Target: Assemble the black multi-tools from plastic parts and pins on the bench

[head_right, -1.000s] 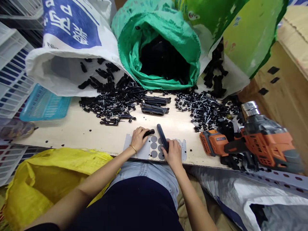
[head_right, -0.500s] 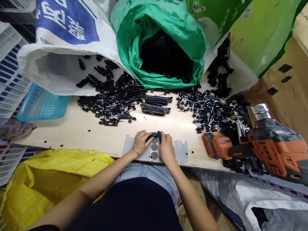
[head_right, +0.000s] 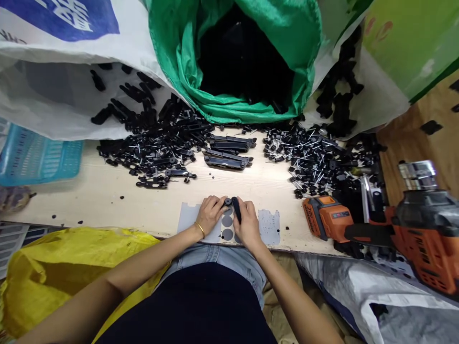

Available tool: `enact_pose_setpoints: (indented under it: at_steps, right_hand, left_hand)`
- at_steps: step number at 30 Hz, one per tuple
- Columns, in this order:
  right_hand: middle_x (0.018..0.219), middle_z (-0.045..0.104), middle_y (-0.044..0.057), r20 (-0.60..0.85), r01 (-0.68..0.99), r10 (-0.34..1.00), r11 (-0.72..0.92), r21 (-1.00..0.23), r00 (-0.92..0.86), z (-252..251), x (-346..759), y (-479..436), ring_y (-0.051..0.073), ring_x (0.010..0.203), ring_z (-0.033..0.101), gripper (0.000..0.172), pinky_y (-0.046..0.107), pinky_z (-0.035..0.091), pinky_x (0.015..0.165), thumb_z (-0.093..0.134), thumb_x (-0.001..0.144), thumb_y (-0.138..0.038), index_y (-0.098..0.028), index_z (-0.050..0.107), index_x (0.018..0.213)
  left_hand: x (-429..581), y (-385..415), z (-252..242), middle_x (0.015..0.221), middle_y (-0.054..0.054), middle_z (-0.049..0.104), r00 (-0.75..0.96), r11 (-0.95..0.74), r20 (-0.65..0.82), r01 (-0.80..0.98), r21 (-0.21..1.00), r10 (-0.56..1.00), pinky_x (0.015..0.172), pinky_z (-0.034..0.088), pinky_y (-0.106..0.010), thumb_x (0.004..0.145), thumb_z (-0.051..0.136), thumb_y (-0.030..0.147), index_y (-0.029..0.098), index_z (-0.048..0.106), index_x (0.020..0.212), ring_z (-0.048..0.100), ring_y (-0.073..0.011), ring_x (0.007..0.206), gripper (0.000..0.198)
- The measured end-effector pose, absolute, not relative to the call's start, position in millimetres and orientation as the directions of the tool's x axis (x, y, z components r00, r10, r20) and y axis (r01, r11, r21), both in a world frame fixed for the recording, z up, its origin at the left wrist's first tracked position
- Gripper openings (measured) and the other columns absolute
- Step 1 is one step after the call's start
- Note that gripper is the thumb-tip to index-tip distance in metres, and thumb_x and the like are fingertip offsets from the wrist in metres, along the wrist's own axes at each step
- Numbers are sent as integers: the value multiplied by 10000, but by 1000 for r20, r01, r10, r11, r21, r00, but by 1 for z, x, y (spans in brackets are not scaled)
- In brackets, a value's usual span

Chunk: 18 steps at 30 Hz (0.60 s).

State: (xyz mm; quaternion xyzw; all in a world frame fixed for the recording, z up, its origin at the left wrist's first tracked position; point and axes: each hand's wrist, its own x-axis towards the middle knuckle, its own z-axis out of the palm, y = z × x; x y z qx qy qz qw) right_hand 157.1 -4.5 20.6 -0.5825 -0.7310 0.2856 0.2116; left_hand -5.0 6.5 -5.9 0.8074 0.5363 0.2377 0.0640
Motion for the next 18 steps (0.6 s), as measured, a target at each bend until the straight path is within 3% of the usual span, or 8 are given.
enact_pose_setpoints:
  at_steps: [4,10,15,18]
  right_hand:
    - [914,438,62,-11,700,973,158,-696,-231,19,159,-3,206,866,513,534,357,490,792,460,808,-156,-211,399,1335]
    - [899,435,53,7,676,978,151,-721,-211,16,160,-2,202,849,513,543,349,492,758,479,792,-154,-222,417,1327]
    - [894,435,49,6,648,977,145,-748,-212,15,161,-3,198,857,512,560,350,493,765,490,790,-152,-231,413,1339]
    - [898,432,54,13,652,978,150,-743,-210,14,160,-4,204,866,510,573,357,494,762,482,790,-146,-226,400,1351]
  left_hand:
    - [-4,11,-5,761,-54,544,374,-467,311,823,323,874,659,417,-298,945,372,291,105,527,1118,508,-184,732,297]
    - [-1,12,-4,762,-64,546,323,-426,321,840,335,890,657,449,-298,948,367,259,82,514,1115,512,-181,723,284]
    - [-9,19,-2,740,-48,536,473,-577,353,758,304,807,626,458,-282,940,389,257,94,523,1089,508,-175,707,258]
    - [-7,18,-1,744,-49,523,381,-497,355,798,341,854,620,458,-285,934,401,240,97,527,1085,503,-175,709,244]
